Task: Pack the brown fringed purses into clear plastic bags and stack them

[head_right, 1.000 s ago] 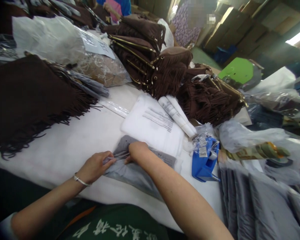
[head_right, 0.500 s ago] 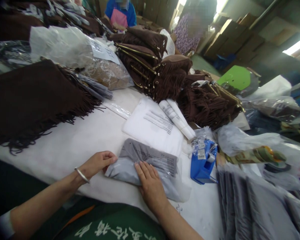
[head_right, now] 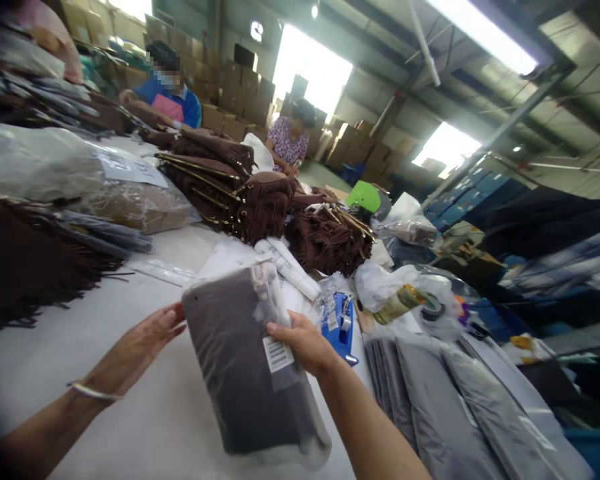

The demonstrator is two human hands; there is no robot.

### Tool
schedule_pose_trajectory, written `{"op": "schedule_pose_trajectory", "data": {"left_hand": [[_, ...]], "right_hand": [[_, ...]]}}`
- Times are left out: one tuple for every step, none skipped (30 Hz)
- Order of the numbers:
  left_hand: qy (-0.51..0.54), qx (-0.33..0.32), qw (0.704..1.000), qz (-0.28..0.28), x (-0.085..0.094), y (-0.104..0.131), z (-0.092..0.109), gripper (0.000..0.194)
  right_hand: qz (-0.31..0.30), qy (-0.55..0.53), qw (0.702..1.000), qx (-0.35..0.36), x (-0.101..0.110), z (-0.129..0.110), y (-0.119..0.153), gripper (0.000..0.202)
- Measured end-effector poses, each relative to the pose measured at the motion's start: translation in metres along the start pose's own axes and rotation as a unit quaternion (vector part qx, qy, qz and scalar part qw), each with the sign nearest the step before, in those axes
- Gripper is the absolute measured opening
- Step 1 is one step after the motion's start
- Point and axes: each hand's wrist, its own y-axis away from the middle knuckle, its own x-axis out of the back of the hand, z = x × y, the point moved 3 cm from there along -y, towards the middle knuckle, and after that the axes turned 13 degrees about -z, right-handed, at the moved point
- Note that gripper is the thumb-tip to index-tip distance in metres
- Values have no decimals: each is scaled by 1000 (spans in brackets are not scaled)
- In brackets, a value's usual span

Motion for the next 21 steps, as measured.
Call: {"op": "schedule_pose_trajectory", "data": {"left_hand": [[28,14,999,-41,-9,2,-10,50],[53,30,996,-71,-19,5,-19,51],[72,43,993,-85,-28,9,-27,51],[82,55,992,-84,-35,12,-34,49],[83,63,992,-73,-41,15,-41,49],[80,69,993,-56,-45,17,-46,49],[75,71,994,-38,-47,19,-51,51],[69,72,995,-25,-49,21,-54,53],[62,75,995,-18,-49,22,-57,55],[55,78,995,-15,-50,23,-60,56],[47,80,996,-15,-49,24,-61,55],[39,81,996,-18,-49,24,-62,54],[32,80,996,-21,-50,25,-62,52],[26,78,996,-23,-50,25,-62,51],[20,76,997,-22,-51,25,-61,51],[15,74,997,-20,-51,25,-60,51],[8,72,997,-15,-52,25,-58,52],[1,70,998,-9,-52,25,-55,53],[-8,67,998,-5,-52,25,-52,53],[-17,64,998,-3,-52,26,-49,52],[-26,60,998,-2,-52,26,-45,51]], "right_hand": [[4,-35,999,3,2,10,-1,37],[8,-62,998,5,4,21,-2,38],[13,-83,996,8,4,32,-2,39],[18,-98,995,11,5,42,-1,40],[22,-108,994,14,5,51,0,40],[24,-114,993,18,5,59,3,41],[26,-116,993,23,4,66,6,41],[28,-119,992,32,4,72,9,42],[30,-120,991,42,4,76,13,43],[34,-120,991,52,4,79,17,44],[37,-119,990,61,4,82,20,44],[41,-118,990,70,4,83,23,44],[44,-116,989,76,4,83,25,44],[46,-115,989,81,5,82,27,43],[46,-115,989,86,5,81,28,43],[45,-115,988,89,5,79,29,42],[45,-116,988,92,5,76,29,42],[44,-116,988,94,4,74,29,41],[43,-114,988,95,4,71,29,41],[42,-110,988,96,3,68,29,40],[41,-103,989,98,1,65,29,40]]}}
